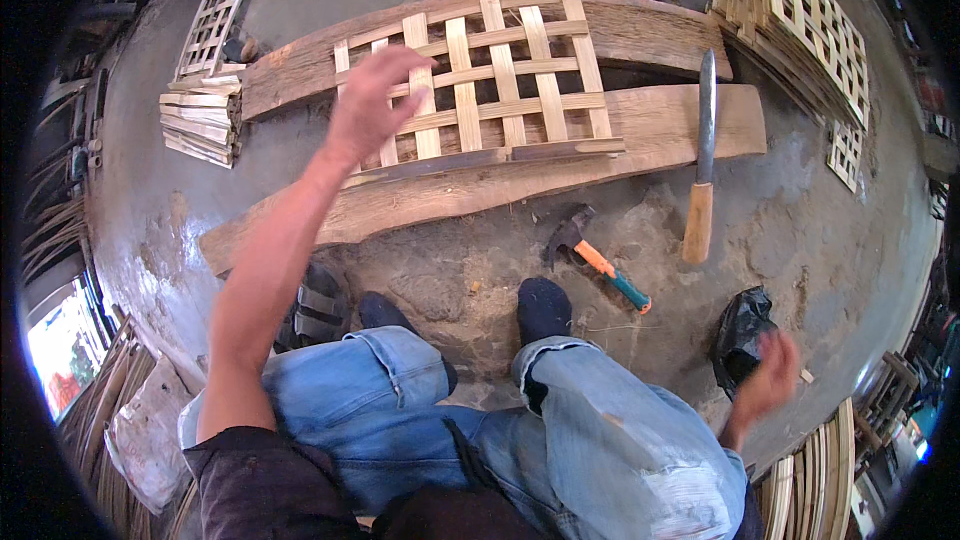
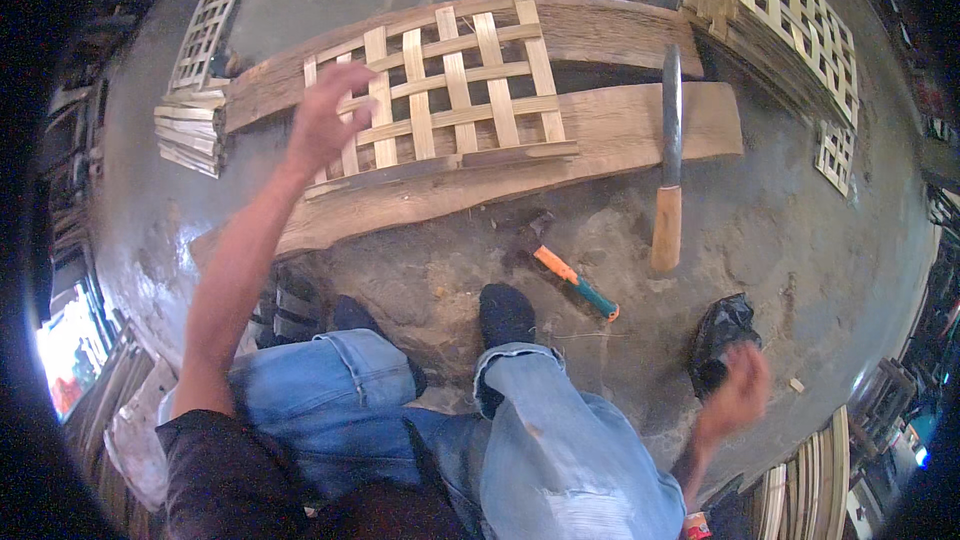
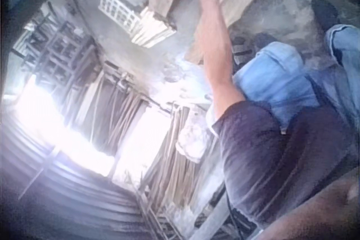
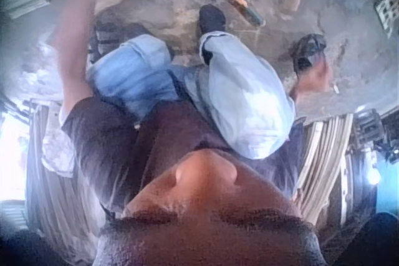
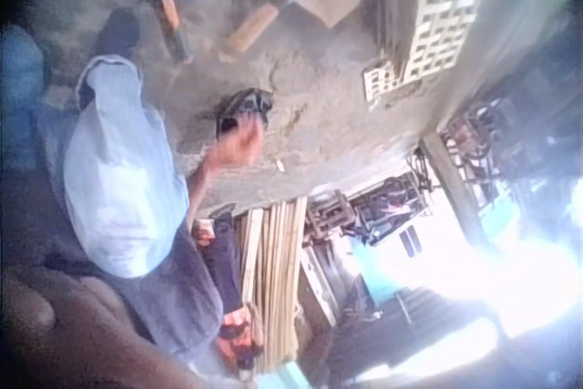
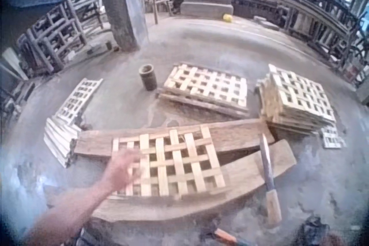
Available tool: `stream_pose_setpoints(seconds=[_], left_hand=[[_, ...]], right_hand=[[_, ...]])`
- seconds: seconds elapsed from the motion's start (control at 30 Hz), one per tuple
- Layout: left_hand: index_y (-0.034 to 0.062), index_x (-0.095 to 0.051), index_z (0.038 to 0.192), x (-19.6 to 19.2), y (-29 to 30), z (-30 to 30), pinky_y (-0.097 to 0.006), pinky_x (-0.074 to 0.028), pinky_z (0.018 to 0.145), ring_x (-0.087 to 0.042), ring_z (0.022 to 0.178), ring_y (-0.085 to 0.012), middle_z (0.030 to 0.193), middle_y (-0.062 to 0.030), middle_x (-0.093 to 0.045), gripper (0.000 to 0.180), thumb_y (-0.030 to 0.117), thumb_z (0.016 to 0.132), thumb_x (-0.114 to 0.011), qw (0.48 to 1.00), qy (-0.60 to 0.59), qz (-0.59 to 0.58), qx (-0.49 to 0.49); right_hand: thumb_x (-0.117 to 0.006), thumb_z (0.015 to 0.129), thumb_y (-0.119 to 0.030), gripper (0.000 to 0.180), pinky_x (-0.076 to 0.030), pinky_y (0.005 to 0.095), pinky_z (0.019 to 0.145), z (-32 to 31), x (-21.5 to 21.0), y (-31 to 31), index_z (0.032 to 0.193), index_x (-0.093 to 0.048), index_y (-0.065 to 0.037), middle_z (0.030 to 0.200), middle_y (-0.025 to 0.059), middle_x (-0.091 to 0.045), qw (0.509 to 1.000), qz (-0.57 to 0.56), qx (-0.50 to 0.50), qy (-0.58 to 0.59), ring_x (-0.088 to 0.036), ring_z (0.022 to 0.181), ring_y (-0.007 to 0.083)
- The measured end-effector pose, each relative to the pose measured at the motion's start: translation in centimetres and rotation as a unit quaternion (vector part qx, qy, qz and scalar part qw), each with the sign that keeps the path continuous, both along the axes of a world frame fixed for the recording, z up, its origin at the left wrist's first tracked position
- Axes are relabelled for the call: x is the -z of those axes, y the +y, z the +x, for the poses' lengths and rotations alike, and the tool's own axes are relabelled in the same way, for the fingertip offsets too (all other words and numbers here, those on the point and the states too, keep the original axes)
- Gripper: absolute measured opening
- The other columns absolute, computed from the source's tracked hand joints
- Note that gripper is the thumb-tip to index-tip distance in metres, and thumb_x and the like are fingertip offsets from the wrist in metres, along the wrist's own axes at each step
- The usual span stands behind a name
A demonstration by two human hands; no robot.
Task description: The person weaves thin bamboo strips into a lattice pattern on a wooden frame. They use a hammer to tap the strips into place and a knife to trim excess material, working methodically to complete the grid.
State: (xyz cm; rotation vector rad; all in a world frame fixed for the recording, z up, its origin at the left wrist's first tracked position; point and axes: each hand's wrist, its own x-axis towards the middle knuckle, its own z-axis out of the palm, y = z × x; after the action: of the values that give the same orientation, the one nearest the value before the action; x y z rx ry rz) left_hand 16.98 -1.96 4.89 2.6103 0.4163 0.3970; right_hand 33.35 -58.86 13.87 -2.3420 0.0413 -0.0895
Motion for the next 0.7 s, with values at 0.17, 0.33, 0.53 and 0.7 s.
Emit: stream_pose_setpoints(seconds=[0.17,0.33,0.53,0.7], left_hand=[[0.0121,-0.066,0.119,1.3,-7.6,1.6,-0.041,-0.048,0.1,-0.06,0.113,-0.0253,0.12,-0.0066,-0.064,0.039,0.027,0.084,-0.076,0.994,0.046,-0.02,0.095],[0.0132,-0.065,0.117,2.4,-9.4,0.9,-0.042,-0.045,0.101,-0.057,0.112,-0.0268,0.118,-0.005,-0.063,0.043,0.027,0.078,-0.08,0.997,0.045,-0.015,0.058],[0.0141,-0.067,0.114,4.2,-10.4,0.7,-0.042,-0.044,0.099,-0.057,0.11,-0.0251,0.112,-0.0033,-0.065,0.04,0.027,0.079,-0.079,0.999,0.019,-0.028,0.031],[0.0124,-0.07,0.113,4.7,-10.5,0.7,-0.042,-0.044,0.098,-0.058,0.108,-0.0263,0.11,-0.0056,-0.068,0.033,0.022,0.081,-0.077,0.998,0.02,-0.043,0.029]], right_hand=[[-0.072,0.089,-0.004,0.038,-0.056,0.0293,0.084,5.0,10.5,18.9,0.126,-0.064,-0.004,0.123,0.0106,-0.064,0.918,0.043,-0.393,0.019,-0.066,0.103,0.0191],[-0.076,0.082,0.002,0.045,-0.057,0.0282,0.077,6.5,13.0,24.2,0.125,-0.066,-0.005,0.122,0.01,-0.064,0.874,0.044,-0.483,-0.031,-0.067,0.098,0.018],[-0.077,0.081,0.001,0.038,-0.056,0.0276,0.072,7.4,13.2,24.6,0.119,-0.069,-0.004,0.114,0.0075,-0.067,0.864,0.037,-0.501,-0.002,-0.067,0.091,0.0168],[-0.078,0.081,-0.002,0.033,-0.057,0.029,0.072,7.9,14.0,24.4,0.113,-0.072,-0.005,0.11,0.0099,-0.069,0.858,0.014,-0.512,-0.049,-0.068,0.089,0.0188]])
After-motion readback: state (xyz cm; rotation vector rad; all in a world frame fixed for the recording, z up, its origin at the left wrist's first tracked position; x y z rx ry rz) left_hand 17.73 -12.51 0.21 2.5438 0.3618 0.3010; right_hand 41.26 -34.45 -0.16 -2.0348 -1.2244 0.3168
